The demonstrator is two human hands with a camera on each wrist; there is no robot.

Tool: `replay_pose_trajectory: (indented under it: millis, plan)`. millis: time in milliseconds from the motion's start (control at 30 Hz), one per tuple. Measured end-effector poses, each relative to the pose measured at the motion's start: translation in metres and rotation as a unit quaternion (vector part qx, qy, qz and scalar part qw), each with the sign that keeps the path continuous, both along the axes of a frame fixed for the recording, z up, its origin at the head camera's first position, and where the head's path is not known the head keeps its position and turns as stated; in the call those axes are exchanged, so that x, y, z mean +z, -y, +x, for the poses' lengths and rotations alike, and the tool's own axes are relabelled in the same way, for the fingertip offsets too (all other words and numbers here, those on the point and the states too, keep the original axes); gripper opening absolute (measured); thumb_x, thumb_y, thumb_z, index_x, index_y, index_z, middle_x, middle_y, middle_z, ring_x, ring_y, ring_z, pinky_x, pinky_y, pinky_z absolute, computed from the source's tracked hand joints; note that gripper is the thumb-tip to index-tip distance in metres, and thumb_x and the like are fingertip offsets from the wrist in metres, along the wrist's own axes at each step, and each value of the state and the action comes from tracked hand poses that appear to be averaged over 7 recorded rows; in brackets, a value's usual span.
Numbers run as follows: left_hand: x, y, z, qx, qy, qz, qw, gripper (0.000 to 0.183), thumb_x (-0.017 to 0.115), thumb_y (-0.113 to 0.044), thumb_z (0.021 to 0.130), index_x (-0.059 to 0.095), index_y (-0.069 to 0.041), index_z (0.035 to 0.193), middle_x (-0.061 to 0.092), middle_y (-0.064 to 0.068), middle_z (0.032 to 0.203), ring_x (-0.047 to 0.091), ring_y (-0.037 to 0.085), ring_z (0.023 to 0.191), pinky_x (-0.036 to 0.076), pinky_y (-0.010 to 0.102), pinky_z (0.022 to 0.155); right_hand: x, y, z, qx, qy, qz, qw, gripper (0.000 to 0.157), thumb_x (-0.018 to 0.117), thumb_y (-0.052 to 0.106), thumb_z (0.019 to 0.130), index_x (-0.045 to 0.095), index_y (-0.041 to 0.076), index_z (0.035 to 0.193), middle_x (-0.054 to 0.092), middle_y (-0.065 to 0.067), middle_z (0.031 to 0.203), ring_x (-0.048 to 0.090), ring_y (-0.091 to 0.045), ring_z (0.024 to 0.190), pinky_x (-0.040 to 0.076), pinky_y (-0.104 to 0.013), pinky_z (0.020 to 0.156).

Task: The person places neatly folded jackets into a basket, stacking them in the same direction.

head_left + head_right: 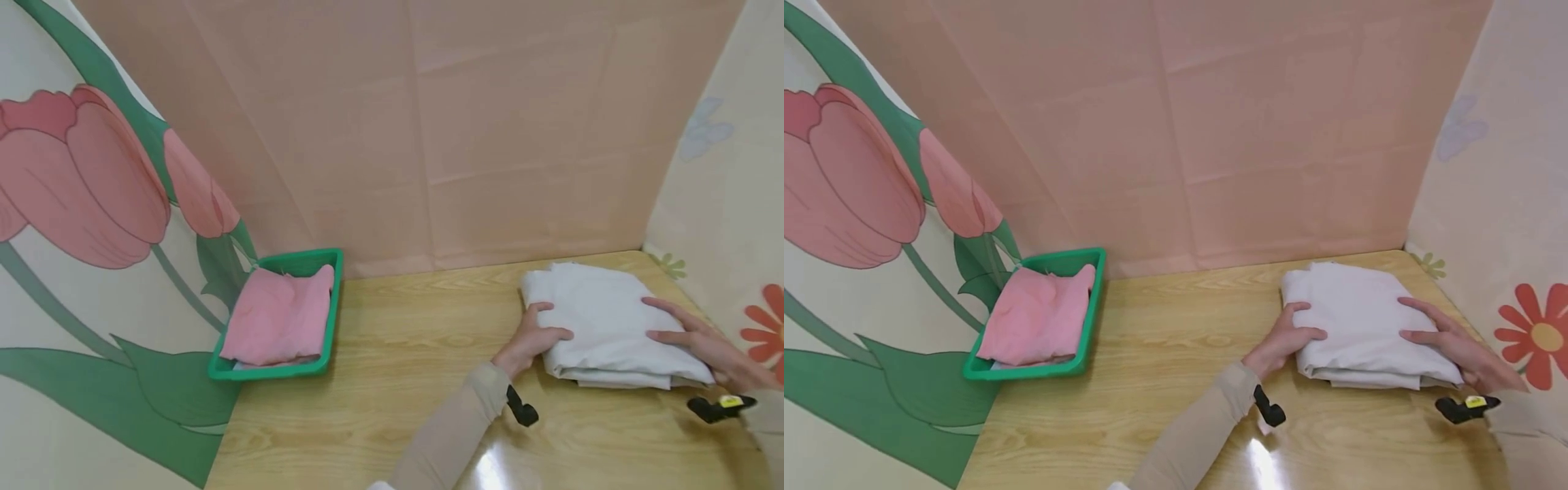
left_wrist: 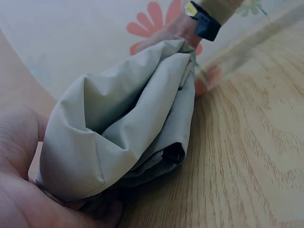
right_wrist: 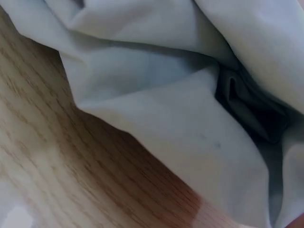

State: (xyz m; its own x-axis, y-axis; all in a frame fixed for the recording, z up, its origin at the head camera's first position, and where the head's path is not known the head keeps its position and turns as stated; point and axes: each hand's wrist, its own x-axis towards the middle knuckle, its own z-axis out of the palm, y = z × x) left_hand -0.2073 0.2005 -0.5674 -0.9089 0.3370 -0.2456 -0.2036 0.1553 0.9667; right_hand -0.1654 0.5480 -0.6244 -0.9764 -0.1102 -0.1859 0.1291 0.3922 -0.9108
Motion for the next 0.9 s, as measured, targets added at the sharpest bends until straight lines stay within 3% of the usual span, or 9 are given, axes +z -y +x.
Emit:
replay_pose_trajectory:
  millis: [100,333,533,667,800,900]
  plan:
    - [0.002,-0.002,0.001,0.006,-0.004,0.002,1.0,0.054,0.083,-0.016,0.087,0.059,-0.036,0.131,0.056,-0.008,0.14,0.057,0.013,0.121,0.051,0.04,0.104,0.0,0.0,0.002,-0.006,-0.038,0.01,0.999,0.074,0.054,0.023,0.113,0.012,0.036,0.173,0.004,0.031,0.164,0.031,0.01,0.122,0.046,-0.017,0.082]
    - [-0.003,-0.006,0.001,0.016,-0.005,0.005,0.9998,0.057,0.084,-0.015,0.084,0.059,-0.039,0.13,0.055,-0.01,0.14,0.056,0.013,0.122,0.05,0.04,0.105,0.003,0.002,0.003,-0.019,-0.059,-0.016,0.998,0.074,0.053,0.013,0.112,0.015,0.035,0.173,0.007,0.028,0.164,0.051,0.009,0.106,0.057,-0.026,0.072]
    - [-0.006,-0.003,0.001,0.011,-0.006,0.02,0.9997,0.058,0.084,-0.017,0.085,0.058,-0.043,0.13,0.054,-0.012,0.14,0.054,0.011,0.124,0.047,0.041,0.108,0.011,0.007,0.006,-0.03,-0.041,-0.135,0.99,0.076,0.05,0.005,0.112,0.017,0.037,0.172,-0.001,0.025,0.168,0.066,-0.004,0.088,0.057,-0.029,0.061]
    - [-0.004,-0.001,0.0,0.013,-0.006,0.05,0.9987,0.058,0.083,-0.017,0.086,0.058,-0.044,0.13,0.052,-0.012,0.143,0.053,0.011,0.126,0.046,0.042,0.11,0.021,0.014,0.005,-0.029,-0.036,-0.212,0.976,0.076,0.049,0.002,0.111,0.019,0.038,0.172,0.013,0.02,0.165,0.071,-0.013,0.079,0.059,-0.032,0.058]
    - [-0.006,0.001,-0.004,0.02,-0.005,0.088,0.9959,0.056,0.083,-0.017,0.087,0.06,-0.045,0.129,0.053,-0.013,0.144,0.055,0.011,0.122,0.048,0.039,0.107,0.031,0.021,0.004,-0.028,-0.037,-0.259,0.965,0.076,0.047,0.0,0.111,0.02,0.037,0.172,0.032,0.02,0.149,0.073,-0.018,0.073,0.061,-0.034,0.058]
    - [-0.009,0.003,-0.007,0.015,-0.008,0.129,0.9915,0.055,0.081,-0.014,0.088,0.061,-0.042,0.131,0.053,-0.012,0.142,0.055,0.012,0.119,0.048,0.039,0.105,0.038,0.026,0.005,-0.035,-0.041,-0.27,0.961,0.076,0.047,0.0,0.111,0.02,0.037,0.172,0.029,0.018,0.156,0.073,-0.017,0.072,0.061,-0.033,0.058]
